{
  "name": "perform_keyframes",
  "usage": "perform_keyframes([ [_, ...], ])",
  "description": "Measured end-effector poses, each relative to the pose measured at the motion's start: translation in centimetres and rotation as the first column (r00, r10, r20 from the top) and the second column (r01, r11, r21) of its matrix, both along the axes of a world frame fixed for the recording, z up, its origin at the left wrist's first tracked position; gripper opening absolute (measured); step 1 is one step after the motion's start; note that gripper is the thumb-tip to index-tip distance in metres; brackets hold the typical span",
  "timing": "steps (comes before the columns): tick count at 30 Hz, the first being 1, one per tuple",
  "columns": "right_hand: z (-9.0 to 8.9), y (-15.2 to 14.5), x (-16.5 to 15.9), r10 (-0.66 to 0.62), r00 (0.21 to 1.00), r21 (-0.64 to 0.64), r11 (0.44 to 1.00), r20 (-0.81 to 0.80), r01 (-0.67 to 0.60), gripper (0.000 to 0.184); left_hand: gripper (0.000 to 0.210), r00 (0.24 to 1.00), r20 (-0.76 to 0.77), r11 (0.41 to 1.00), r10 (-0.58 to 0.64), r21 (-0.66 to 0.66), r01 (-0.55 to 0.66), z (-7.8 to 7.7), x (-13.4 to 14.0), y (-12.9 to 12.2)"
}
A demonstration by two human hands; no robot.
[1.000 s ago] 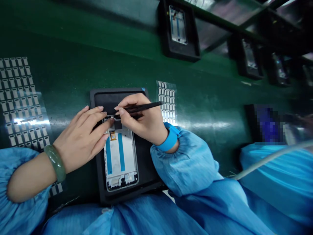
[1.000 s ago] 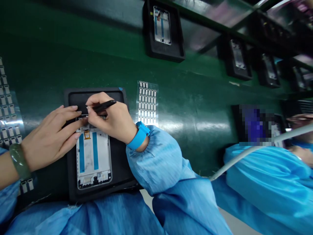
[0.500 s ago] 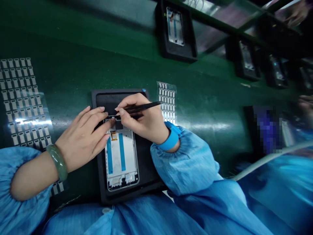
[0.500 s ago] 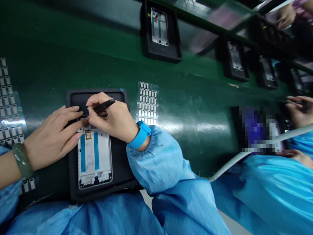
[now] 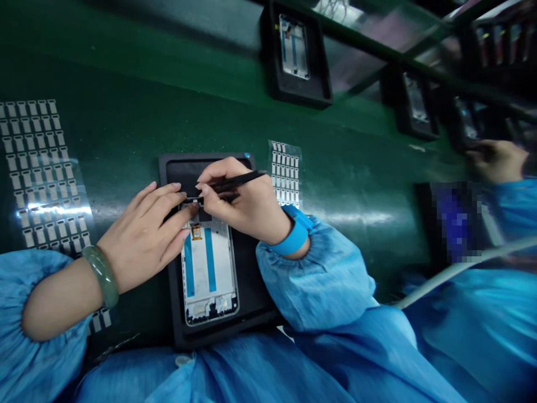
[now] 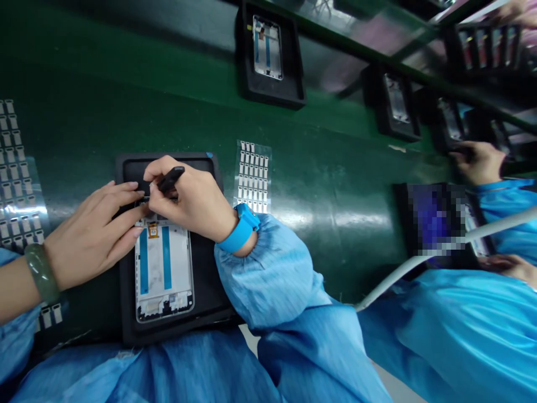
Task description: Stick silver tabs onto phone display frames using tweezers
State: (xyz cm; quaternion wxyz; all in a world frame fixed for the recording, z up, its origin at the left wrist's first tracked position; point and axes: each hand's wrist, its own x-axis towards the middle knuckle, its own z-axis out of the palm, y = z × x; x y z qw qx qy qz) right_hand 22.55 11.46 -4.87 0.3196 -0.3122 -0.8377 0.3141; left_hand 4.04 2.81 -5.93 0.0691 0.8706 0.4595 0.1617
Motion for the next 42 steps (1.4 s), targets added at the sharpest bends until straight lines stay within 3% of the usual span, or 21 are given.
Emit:
perform_keyframes([
  [23, 0.1, 0.3, -0.1, 0.025, 0.998, 0.074, 0.997, 0.065, -0.029, 0.010, 0.034, 1.000, 0.015, 1.000, 0.006, -0.011, -0.006, 0.0, 0.1, 0.1],
  [30, -0.4, -0.4, -0.2, 0.032, 0.998, 0.171, 0.985, 0.052, -0.040, 0.011, 0.035, 1.000, 0.027, 1.000, 0.012, -0.023, -0.011, 0.0, 0.0, 0.0],
  [32, -0.8, -0.6, 0.1, -0.005, 1.000, 0.120, 0.993, -0.005, 0.006, 0.008, 0.036, 1.000, 0.023, 1.000, 0.011, -0.018, -0.010, -0.1, 0.0, 0.0],
  [35, -1.3, -0.6, 0.6, -0.103, 0.990, -0.068, 0.993, -0.096, 0.097, 0.003, 0.036, 1.000, 0.018, 1.000, 0.004, -0.013, -0.004, -0.1, 0.0, 0.0],
  [37, -1.6, -0.5, 0.7, -0.134, 0.982, -0.167, 0.980, -0.131, 0.111, 0.009, 0.036, 1.000, 0.016, 1.000, 0.001, -0.010, -0.001, -0.1, 0.0, 0.0],
  [39, -1.6, -0.4, 0.7, -0.120, 0.981, -0.194, 0.977, -0.154, 0.088, 0.012, 0.036, 1.000, 0.014, 1.000, -0.001, -0.011, 0.001, -0.1, -0.1, 0.0],
  [42, -1.5, -0.5, 0.5, -0.072, 0.986, -0.124, 0.991, -0.150, 0.053, 0.007, 0.036, 1.000, 0.011, 1.000, 0.000, -0.021, 0.000, 0.0, 0.0, 0.0],
])
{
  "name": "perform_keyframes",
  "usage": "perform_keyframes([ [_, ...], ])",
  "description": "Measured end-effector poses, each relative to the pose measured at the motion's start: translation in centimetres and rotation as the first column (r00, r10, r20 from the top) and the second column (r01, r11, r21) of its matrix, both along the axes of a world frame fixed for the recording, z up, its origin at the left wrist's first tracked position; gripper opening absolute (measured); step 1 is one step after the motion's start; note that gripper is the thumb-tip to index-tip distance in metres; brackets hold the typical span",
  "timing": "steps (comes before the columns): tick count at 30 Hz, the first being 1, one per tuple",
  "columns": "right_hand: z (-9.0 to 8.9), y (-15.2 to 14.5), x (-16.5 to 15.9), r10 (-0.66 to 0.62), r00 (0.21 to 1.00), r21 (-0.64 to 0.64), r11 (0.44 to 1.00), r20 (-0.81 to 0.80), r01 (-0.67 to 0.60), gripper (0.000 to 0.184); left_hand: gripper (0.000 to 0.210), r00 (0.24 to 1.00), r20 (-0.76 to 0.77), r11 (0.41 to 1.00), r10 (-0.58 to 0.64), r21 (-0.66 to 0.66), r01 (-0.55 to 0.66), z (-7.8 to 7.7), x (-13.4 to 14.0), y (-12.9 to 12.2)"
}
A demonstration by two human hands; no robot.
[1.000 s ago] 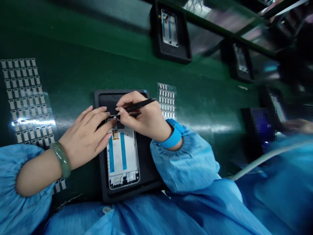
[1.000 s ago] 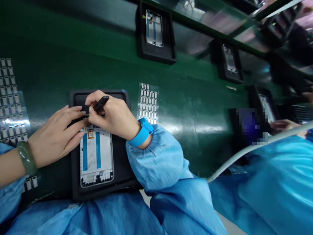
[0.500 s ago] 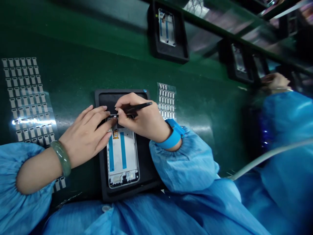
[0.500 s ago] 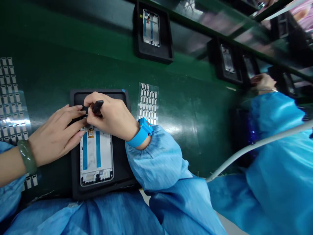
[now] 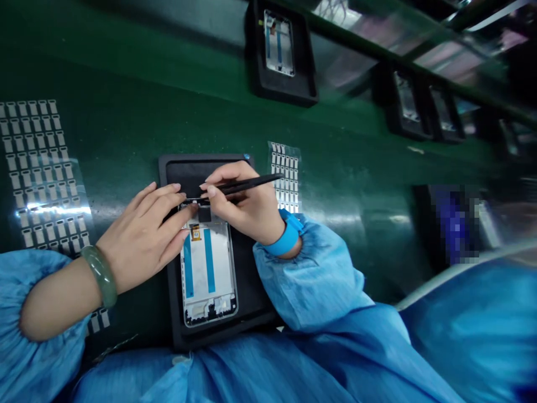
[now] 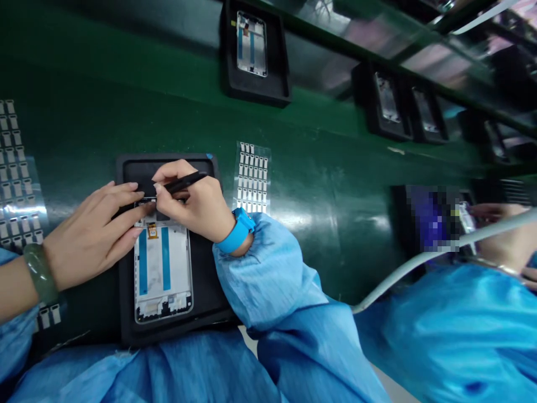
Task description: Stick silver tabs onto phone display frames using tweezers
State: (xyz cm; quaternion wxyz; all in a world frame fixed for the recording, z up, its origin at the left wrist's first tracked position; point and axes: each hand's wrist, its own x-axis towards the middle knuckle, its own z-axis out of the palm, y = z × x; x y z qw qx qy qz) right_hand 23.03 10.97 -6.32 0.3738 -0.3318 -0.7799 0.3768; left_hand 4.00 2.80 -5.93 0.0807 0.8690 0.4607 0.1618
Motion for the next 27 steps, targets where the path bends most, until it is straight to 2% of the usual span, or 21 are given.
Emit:
perform_keyframes([
  [3, 0.28, -0.15, -0.21, 0.012, 0.998, 0.086, 0.996, 0.060, -0.017, 0.006, 0.034, 1.000, -0.005, 1.000, 0.002, 0.000, -0.002, 0.04, 0.02, -0.01],
  [6, 0.41, -0.24, -0.24, -0.012, 0.995, 0.119, 0.993, 0.096, 0.001, 0.009, 0.034, 1.000, -0.008, 1.000, 0.005, -0.001, -0.005, 0.04, 0.04, -0.05],
  [10, 0.33, -0.15, -0.12, -0.059, 0.996, 0.051, 0.997, 0.064, 0.056, 0.003, 0.035, 1.000, -0.011, 1.000, 0.019, -0.011, -0.019, 0.02, 0.05, -0.14],
  [13, 0.20, -0.06, -0.05, -0.050, 0.999, 0.001, 0.999, 0.013, 0.050, 0.004, 0.036, 1.000, -0.016, 1.000, 0.011, -0.009, -0.012, -0.01, 0.02, -0.16],
  [20, 0.34, -0.13, -0.18, -0.017, 0.997, 0.093, 0.996, 0.073, 0.010, 0.008, 0.035, 1.000, -0.008, 1.000, 0.011, -0.013, -0.011, 0.10, 0.04, -0.11],
  [27, 0.34, 0.00, -0.15, 0.006, 1.000, 0.033, 0.999, 0.027, -0.007, 0.003, 0.034, 1.000, -0.009, 1.000, -0.007, 0.007, 0.007, 0.11, 0.02, -0.02],
])
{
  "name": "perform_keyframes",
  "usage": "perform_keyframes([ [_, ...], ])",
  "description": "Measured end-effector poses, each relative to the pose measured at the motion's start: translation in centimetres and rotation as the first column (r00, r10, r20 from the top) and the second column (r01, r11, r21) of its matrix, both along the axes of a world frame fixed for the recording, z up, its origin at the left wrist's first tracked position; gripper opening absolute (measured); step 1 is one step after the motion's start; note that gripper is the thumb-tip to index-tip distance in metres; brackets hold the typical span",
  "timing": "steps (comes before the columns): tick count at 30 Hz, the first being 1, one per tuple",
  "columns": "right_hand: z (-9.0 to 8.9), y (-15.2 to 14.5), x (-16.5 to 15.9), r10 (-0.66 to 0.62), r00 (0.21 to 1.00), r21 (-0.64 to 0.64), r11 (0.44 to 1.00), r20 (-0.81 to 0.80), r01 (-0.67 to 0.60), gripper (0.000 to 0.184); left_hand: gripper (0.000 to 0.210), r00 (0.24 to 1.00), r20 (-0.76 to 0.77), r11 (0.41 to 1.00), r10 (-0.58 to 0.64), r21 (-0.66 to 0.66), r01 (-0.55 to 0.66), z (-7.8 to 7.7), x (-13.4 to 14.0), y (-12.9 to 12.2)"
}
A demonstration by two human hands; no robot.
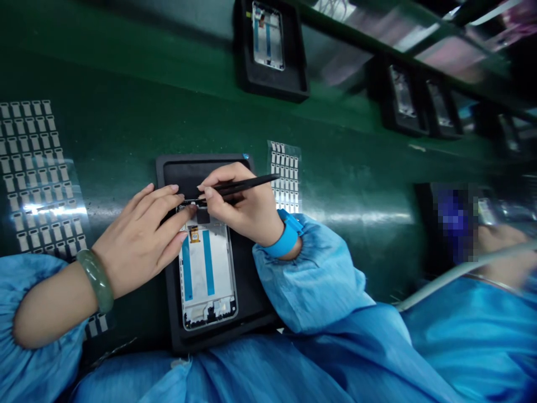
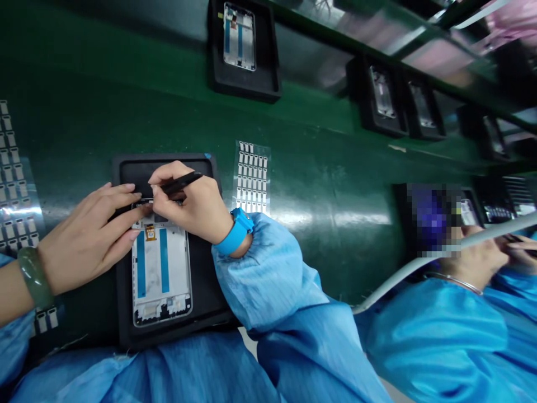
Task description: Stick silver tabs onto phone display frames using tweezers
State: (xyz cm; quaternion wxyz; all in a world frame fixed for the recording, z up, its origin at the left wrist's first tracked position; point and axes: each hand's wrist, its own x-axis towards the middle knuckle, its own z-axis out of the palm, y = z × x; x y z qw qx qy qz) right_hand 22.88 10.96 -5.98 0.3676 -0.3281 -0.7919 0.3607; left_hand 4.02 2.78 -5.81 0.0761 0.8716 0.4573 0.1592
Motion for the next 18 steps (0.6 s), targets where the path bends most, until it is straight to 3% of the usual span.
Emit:
perform_keyframes([
  [10, -0.17, 0.12, -0.10, -0.015, 1.000, -0.150, 0.989, -0.027, 0.011, 0.011, 0.037, 1.000, -0.004, 1.000, -0.001, 0.001, 0.001, -0.09, -0.05, -0.04],
  [18, -0.20, 0.16, -0.11, 0.004, 0.998, -0.112, 0.994, -0.057, -0.010, 0.009, 0.037, 1.000, -0.002, 1.000, -0.006, 0.007, 0.006, -0.06, -0.07, 0.00],
])
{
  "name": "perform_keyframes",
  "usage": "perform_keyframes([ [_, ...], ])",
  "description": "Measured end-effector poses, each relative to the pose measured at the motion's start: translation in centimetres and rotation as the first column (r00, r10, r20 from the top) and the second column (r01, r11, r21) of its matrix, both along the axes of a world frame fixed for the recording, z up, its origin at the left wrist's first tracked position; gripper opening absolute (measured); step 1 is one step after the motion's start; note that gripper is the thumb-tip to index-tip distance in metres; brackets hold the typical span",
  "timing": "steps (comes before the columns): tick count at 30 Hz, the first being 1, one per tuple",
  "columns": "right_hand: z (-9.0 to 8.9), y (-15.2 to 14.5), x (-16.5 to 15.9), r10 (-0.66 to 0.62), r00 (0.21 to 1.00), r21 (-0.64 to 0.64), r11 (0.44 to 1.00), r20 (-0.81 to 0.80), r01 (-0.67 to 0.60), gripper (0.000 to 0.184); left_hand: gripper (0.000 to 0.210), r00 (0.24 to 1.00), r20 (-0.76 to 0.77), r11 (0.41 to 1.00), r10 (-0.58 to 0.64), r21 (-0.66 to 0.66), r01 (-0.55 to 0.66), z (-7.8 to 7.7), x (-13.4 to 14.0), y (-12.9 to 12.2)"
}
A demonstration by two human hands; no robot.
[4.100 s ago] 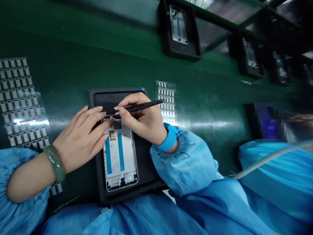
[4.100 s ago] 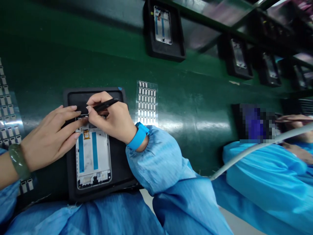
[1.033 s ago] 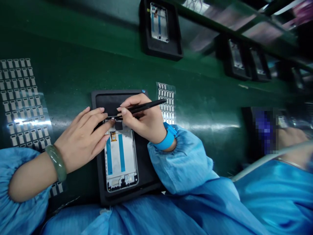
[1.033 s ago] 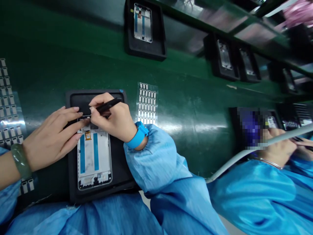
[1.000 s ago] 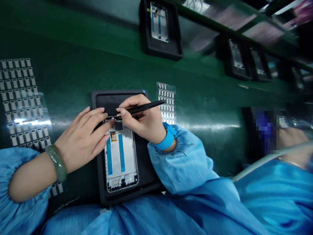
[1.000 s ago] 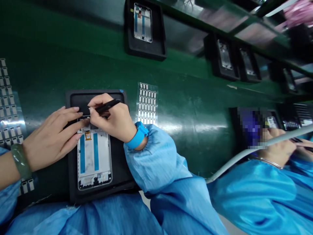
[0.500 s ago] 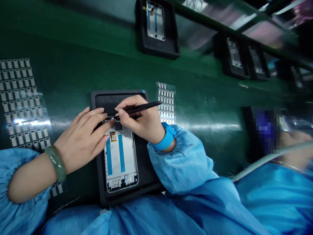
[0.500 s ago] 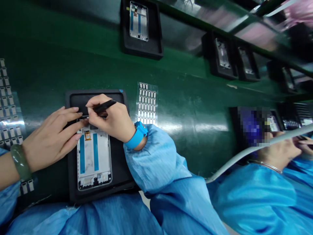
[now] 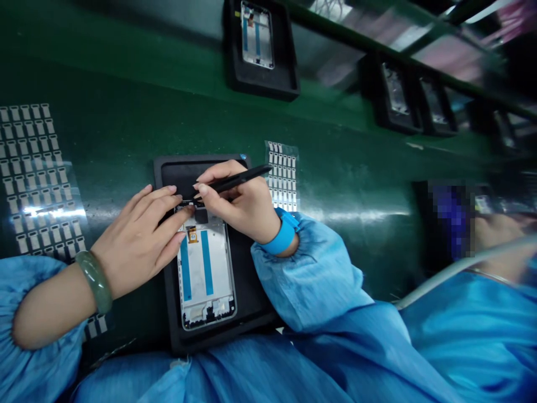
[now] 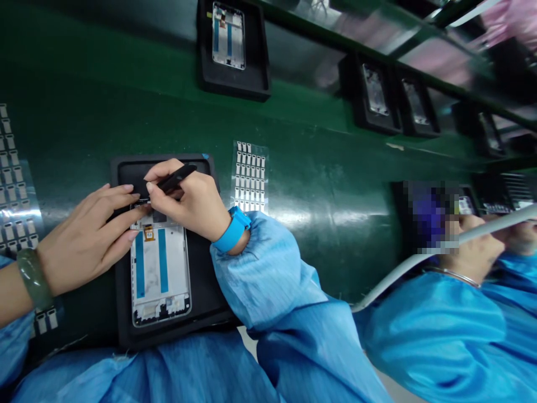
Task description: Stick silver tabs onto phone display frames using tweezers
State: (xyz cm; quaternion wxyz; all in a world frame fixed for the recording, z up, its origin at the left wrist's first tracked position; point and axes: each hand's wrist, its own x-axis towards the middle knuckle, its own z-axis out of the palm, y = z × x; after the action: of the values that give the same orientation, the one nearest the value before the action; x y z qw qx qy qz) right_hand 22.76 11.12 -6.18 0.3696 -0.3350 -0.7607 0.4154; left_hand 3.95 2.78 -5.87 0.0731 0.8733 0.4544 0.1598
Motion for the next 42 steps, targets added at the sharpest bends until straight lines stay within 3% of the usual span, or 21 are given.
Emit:
perform_keyframes([
  [14, -0.14, 0.05, -0.07, -0.009, 1.000, -0.015, 1.000, -0.015, 0.009, 0.010, 0.038, 1.000, 0.000, 1.000, 0.005, -0.010, -0.005, -0.12, -0.08, -0.01],
  [20, -0.10, -0.08, -0.27, 0.025, 1.000, 0.070, 0.997, -0.009, -0.024, 0.006, 0.036, 1.000, -0.012, 1.000, 0.000, -0.007, 0.000, -0.17, -0.13, -0.03],
  [26, -0.11, 0.02, -0.14, -0.024, 1.000, 0.058, 0.998, -0.013, 0.025, 0.008, 0.037, 1.000, 0.000, 1.000, 0.005, -0.009, -0.005, -0.24, -0.19, -0.03],
  [31, -0.05, -0.02, -0.16, 0.004, 1.000, 0.172, 0.985, 0.016, -0.007, 0.005, 0.034, 1.000, -0.003, 1.000, -0.001, -0.009, 0.001, -0.29, -0.22, 0.00],
  [37, -0.02, -0.06, -0.12, -0.018, 1.000, 0.157, 0.987, 0.024, 0.014, 0.004, 0.035, 1.000, 0.018, 1.000, 0.005, -0.009, -0.004, -0.32, -0.16, 0.02],
  [42, -0.08, 0.03, -0.32, 0.005, 0.994, 0.351, 0.935, 0.112, -0.044, 0.009, 0.033, 1.000, 0.002, 1.000, 0.005, -0.008, -0.005, -0.29, -0.13, 0.08],
])
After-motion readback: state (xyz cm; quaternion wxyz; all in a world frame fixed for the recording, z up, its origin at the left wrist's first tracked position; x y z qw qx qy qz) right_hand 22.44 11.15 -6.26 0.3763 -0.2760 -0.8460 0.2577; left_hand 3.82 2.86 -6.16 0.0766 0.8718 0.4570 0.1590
